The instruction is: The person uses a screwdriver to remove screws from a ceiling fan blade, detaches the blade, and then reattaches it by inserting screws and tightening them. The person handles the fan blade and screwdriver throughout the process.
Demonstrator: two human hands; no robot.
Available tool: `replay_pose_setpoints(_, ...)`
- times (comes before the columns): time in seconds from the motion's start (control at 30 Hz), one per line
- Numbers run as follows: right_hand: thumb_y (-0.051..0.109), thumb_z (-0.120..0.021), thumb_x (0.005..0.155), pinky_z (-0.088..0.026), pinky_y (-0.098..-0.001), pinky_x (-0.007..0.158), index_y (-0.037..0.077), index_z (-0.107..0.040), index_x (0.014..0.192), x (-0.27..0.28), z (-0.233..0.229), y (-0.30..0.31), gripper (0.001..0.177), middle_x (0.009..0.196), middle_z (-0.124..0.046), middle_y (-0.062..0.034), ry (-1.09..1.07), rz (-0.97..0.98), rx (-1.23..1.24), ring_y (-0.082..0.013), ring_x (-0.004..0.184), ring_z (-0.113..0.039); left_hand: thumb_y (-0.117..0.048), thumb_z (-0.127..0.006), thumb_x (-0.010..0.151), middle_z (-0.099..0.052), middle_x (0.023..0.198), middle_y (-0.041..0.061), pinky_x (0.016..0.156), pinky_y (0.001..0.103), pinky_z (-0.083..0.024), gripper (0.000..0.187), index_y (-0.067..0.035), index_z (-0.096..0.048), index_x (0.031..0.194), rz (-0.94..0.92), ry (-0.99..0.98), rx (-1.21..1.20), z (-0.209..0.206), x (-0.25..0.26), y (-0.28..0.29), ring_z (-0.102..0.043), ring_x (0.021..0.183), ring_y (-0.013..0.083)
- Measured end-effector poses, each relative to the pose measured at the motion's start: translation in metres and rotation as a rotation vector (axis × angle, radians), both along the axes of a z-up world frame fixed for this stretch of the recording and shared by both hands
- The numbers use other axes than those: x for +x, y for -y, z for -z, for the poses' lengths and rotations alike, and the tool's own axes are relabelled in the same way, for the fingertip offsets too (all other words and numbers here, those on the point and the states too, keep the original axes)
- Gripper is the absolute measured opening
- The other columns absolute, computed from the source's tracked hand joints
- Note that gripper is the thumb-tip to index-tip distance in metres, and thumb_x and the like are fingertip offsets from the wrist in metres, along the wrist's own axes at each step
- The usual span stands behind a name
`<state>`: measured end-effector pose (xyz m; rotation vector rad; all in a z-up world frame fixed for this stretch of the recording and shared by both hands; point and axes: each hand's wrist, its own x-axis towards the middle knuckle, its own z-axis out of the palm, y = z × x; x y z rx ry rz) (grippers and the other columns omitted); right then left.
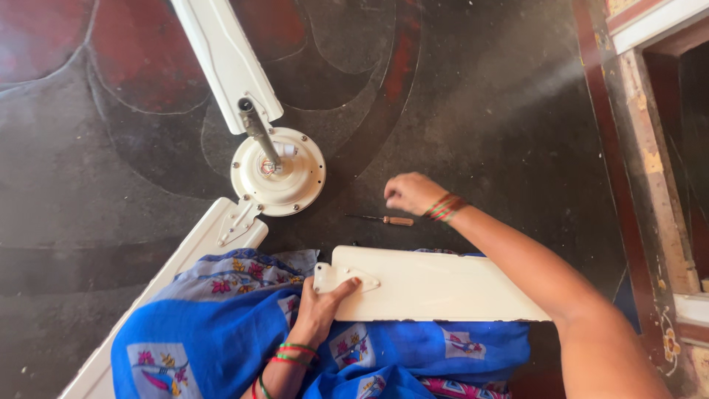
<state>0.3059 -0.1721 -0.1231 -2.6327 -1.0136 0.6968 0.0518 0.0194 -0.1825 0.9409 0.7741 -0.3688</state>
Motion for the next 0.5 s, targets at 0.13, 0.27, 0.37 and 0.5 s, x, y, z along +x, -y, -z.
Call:
replay_pose_setpoints(0.13, 0.030, -0.088, 0.071, -0.052, -0.0469, 0.079, 0.005, -0.067, 0.088, -0.006, 0.069, 0.014, 0.037, 0.089, -0.067, -0.0138, -0.061, -0.127, -0.173, -0.0360, 0.092, -0.066, -0.021, -0.089, 0.070, -0.074, 0.104, 0.021, 0.075, 0.035, -0.063, 0.068, 0.012, -0.054, 0.117, 0.004, 0.011, -0.024, 0.001, -0.005, -0.004, -0.075, 0.085, 0.0244)
replay_pose_setpoints(0.27, 0.023, -0.085, 0.070, -0.053, -0.0467, 0.078, 0.005, -0.064, 0.089, -0.019, 0.106, 0.021, 0.034, 0.090, -0.067, -0.0131, 0.011, -0.131, -0.089, -0.0353, 0.091, -0.067, -0.022, -0.090, 0.070, -0.072, 0.106, 0.021, 0.075, 0.036, -0.063, 0.073, 0.012, -0.049, 0.120, 0.040, -0.022, 0.029, 0.001, 0.002, -0.002, -0.074, 0.086, 0.0244)
replay_pose_setpoints(0.37, 0.019, -0.079, 0.076, -0.054, -0.0455, 0.081, 0.008, -0.067, 0.085, -0.009, 0.099, 0.014, 0.019, 0.089, -0.067, -0.0117, 0.024, -0.162, -0.087, -0.0336, 0.091, -0.067, -0.023, -0.090, 0.070, -0.072, 0.105, 0.021, 0.074, 0.035, -0.063, 0.074, 0.012, -0.048, 0.120, 0.046, -0.018, 0.066, 0.002, 0.006, -0.001, -0.074, 0.086, 0.0238)
replay_pose_setpoints(0.5, 0.013, -0.071, 0.088, -0.052, -0.0449, 0.080, 0.009, -0.071, 0.092, -0.005, 0.025, 0.003, 0.006, 0.090, -0.062, -0.0125, 0.250, 0.013, 0.219, -0.0335, 0.090, -0.063, -0.028, -0.090, 0.073, -0.075, 0.104, 0.022, 0.074, 0.033, -0.061, 0.067, 0.016, -0.061, 0.115, 0.061, 0.148, 0.076, 0.004, 0.006, -0.002, -0.072, 0.085, 0.0215)
